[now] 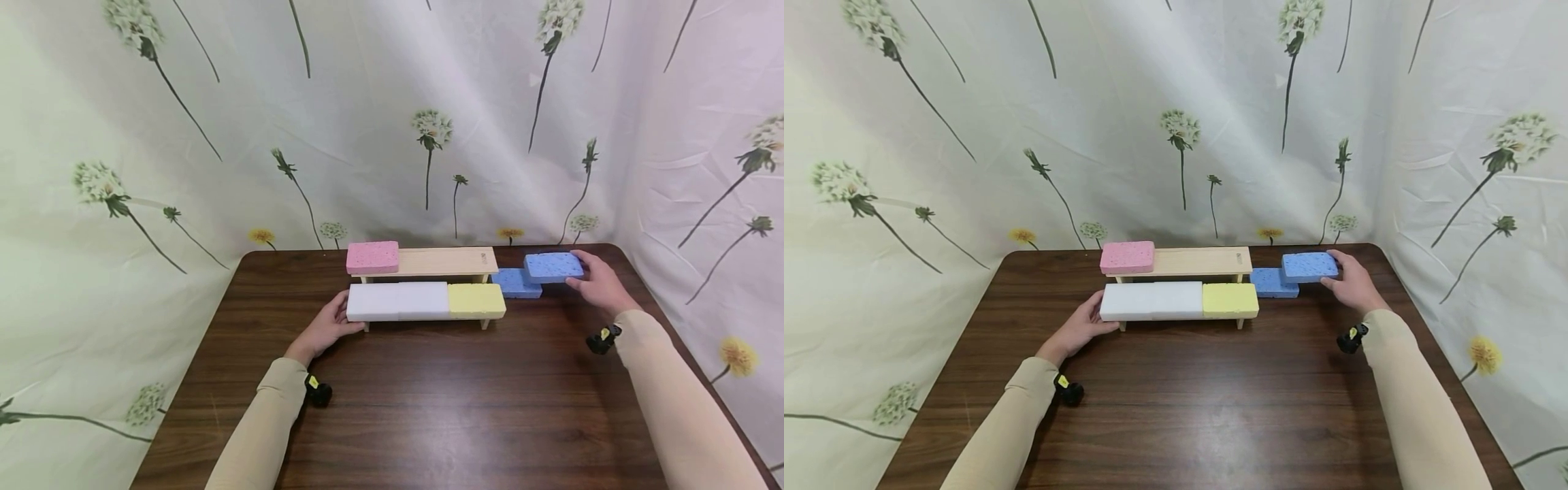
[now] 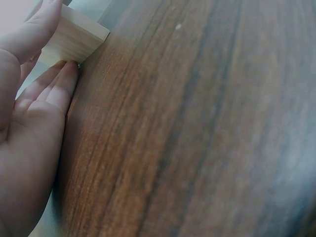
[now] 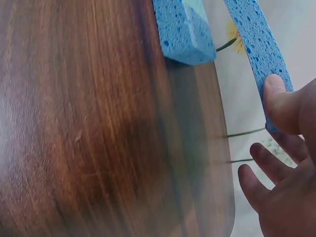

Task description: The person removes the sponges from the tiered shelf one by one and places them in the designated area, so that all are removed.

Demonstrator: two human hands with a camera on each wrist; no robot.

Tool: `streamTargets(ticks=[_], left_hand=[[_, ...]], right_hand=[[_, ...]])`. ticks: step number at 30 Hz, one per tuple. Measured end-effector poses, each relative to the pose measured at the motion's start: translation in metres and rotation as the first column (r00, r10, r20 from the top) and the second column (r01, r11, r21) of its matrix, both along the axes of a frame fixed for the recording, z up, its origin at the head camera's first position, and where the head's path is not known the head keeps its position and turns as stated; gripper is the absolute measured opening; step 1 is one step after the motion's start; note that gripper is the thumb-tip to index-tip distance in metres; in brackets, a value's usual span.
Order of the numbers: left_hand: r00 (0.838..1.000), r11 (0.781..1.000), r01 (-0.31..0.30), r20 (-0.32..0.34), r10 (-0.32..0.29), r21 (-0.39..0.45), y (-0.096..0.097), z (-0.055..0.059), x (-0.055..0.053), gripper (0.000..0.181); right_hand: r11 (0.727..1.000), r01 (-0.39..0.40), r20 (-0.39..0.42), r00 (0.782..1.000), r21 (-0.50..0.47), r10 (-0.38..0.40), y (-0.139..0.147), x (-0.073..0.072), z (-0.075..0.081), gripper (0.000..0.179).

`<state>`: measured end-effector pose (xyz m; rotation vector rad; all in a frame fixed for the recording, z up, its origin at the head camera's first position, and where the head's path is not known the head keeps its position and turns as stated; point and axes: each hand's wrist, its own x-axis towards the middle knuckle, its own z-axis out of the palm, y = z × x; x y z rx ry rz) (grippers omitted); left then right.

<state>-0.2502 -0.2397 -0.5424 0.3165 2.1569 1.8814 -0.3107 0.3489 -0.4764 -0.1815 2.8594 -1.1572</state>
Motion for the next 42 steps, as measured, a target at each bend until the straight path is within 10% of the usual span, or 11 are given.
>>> streamTargets(ticks=[42], left_hand=[[1.0, 1.0, 0.009, 0.003, -0.009, -0.011, -0.003, -0.004, -0.002, 0.087]], right_hand=[[0.983, -0.03, 0.072, 0.997, 0.181, 0.017, 0.032, 0.005, -0.02, 0.068]])
